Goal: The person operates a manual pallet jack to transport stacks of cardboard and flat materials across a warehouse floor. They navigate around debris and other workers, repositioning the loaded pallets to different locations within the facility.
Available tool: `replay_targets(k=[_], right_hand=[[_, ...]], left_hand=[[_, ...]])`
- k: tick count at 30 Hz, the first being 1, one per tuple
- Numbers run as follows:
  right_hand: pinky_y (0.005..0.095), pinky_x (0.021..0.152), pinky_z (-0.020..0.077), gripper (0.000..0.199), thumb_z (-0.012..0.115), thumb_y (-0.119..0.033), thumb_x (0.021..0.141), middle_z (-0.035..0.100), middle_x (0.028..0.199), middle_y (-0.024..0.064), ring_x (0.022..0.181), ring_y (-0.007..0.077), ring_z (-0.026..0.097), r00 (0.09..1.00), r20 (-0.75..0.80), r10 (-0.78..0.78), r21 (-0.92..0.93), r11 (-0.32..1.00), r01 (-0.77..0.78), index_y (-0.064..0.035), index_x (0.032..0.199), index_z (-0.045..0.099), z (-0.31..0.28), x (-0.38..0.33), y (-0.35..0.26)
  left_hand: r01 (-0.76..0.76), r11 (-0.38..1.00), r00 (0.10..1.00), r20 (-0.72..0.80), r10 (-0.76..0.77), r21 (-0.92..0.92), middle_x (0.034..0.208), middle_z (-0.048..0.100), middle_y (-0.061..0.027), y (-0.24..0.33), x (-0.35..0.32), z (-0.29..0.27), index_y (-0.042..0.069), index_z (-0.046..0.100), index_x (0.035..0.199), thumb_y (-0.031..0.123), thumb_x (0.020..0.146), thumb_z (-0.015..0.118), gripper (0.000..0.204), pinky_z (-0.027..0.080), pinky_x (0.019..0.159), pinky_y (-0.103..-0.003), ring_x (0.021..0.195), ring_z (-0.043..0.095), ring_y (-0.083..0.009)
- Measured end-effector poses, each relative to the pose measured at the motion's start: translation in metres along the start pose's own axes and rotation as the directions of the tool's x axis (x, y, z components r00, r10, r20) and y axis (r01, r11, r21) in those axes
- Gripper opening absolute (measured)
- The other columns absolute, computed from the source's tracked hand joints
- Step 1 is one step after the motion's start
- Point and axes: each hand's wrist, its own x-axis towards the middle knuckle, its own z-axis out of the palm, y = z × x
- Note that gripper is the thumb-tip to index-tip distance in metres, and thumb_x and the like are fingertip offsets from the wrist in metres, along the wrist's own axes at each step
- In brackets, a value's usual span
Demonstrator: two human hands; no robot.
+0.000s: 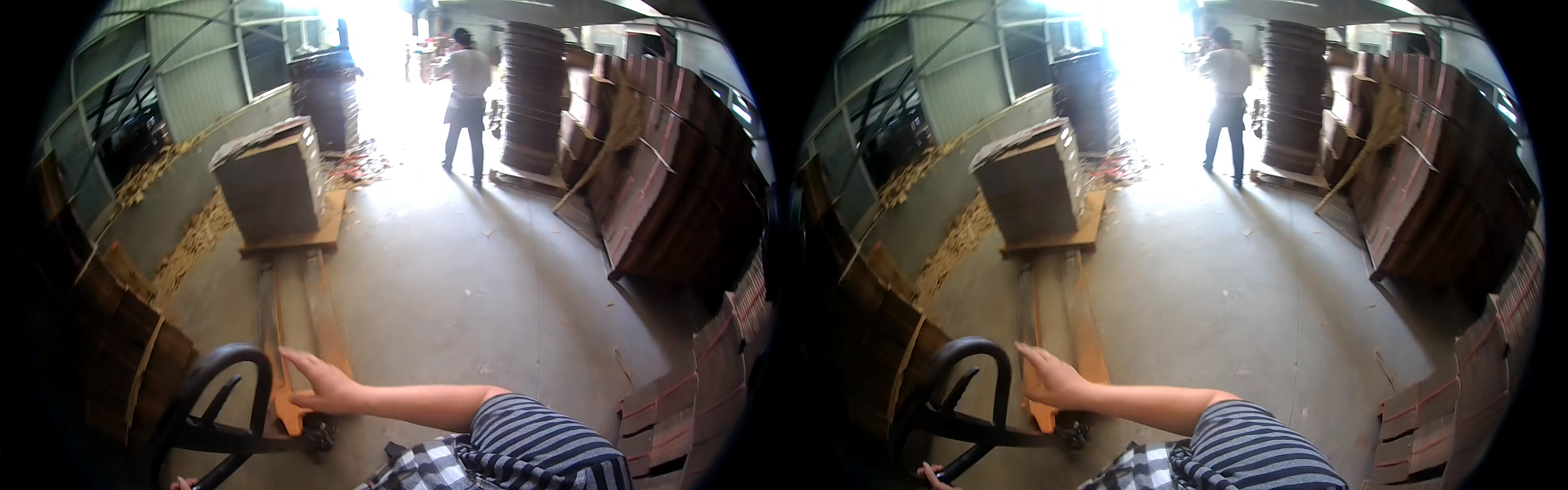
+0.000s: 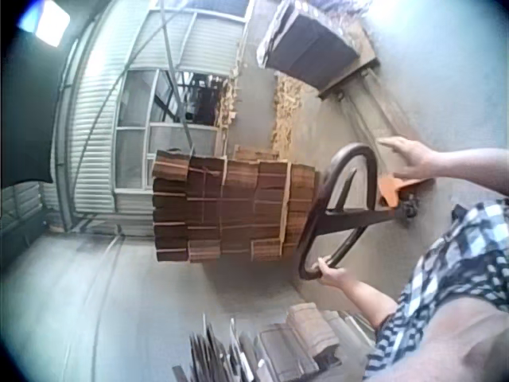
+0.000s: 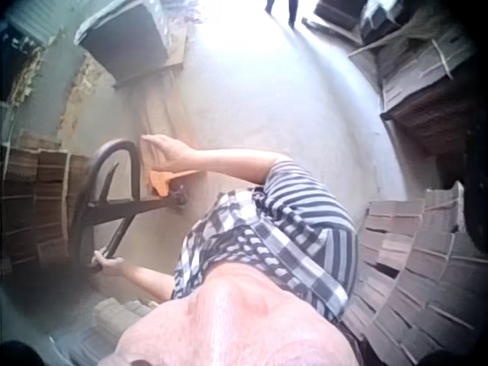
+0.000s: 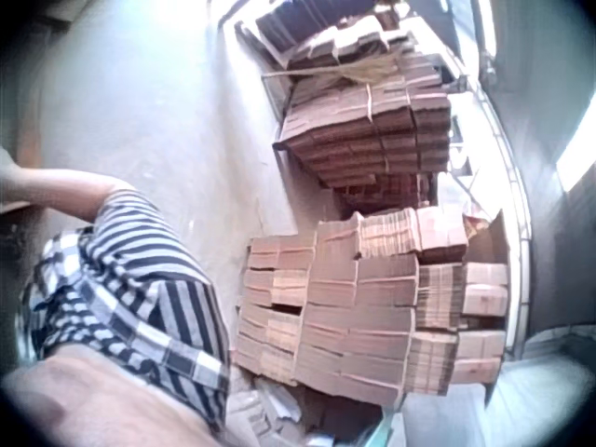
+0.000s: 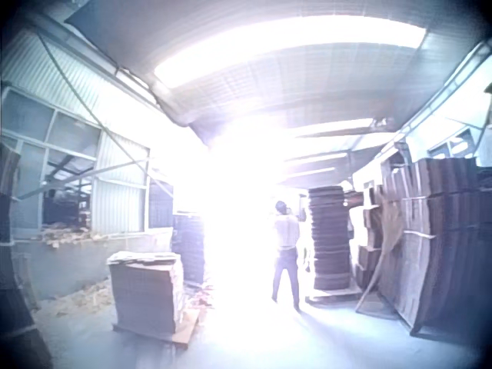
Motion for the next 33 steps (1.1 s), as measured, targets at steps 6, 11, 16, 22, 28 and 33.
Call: replay_targets(k=[6,11,16,22,28,33], right_hand=[[0.0344,0.076,0.0514,0.050,0.067,-0.017,0.077,0.062,0.103,0.0191,0.084,0.0252,0.063,0.810,0.481,0.335,0.052,0.912,-0.407,0.0009,0.121,0.054,-0.085,-0.139,0.071],[0.0346,0.074,0.0514,0.042,0.066,-0.018,0.077,0.065,0.094,0.0165,0.080,0.0250,0.064,0.677,0.693,0.250,0.010,0.935,-0.356,0.0003,0.114,0.058,-0.186,-0.166,0.105],[0.0364,0.076,0.0511,0.041,0.066,-0.019,0.074,0.066,0.092,0.0171,0.085,0.0285,0.065,0.606,0.747,0.272,-0.078,0.942,-0.327,-0.0015,0.111,0.060,-0.315,-0.203,0.170],[0.0405,0.077,0.0504,0.041,0.066,-0.025,0.070,0.067,0.090,0.0181,0.086,0.0329,0.064,0.516,0.688,0.509,-0.328,0.854,-0.405,-0.0025,0.105,0.064,-0.469,-0.256,0.198],[0.0384,0.080,0.0506,0.044,0.068,-0.025,0.072,0.067,0.094,0.0164,0.089,0.0305,0.064,0.491,0.546,0.679,-0.397,0.725,-0.562,-0.0038,0.110,0.063,-0.571,-0.348,0.216],[0.0369,0.081,0.0501,0.045,0.067,-0.027,0.077,0.067,0.098,0.0160,0.091,0.0293,0.064,0.310,0.619,0.721,-0.467,0.656,-0.593,-0.0049,0.116,0.060,-0.658,-0.406,0.220]], left_hand=[[0.136,0.977,0.987,0.112,-0.119,-0.164,0.072,0.058,-0.0053,0.070,-0.082,-0.005,0.005,0.058,0.073,0.019,0.086,0.058,0.019,0.044,0.059,-0.033,0.066,0.055,-0.0181],[-0.379,0.916,0.814,0.424,0.397,-0.132,0.074,0.057,-0.0090,0.132,-0.168,0.002,0.003,0.055,0.075,0.009,0.086,0.050,0.013,0.045,0.056,-0.033,0.067,0.057,-0.0196],[0.059,0.845,0.862,0.454,0.225,-0.531,0.080,0.059,-0.0124,0.219,-0.289,0.044,0.000,0.057,0.079,0.006,0.081,0.055,0.007,0.050,0.065,-0.037,0.069,0.059,-0.0229],[0.060,0.879,0.724,0.627,0.288,-0.473,0.082,0.061,-0.0128,0.343,-0.387,0.123,-0.001,0.058,0.082,0.007,0.079,0.059,0.008,0.050,0.071,-0.040,0.071,0.059,-0.0233],[0.083,0.859,0.474,0.778,0.412,-0.505,0.087,0.063,-0.0138,0.418,-0.463,0.207,-0.001,0.060,0.087,0.010,0.076,0.065,0.017,0.048,0.080,-0.043,0.078,0.060,-0.0242],[0.257,0.842,0.306,0.867,0.394,-0.474,0.098,0.064,-0.0153,0.451,-0.530,0.283,-0.002,0.053,0.113,0.017,0.077,0.066,0.043,0.045,0.092,-0.040,0.095,0.059,-0.0259]])
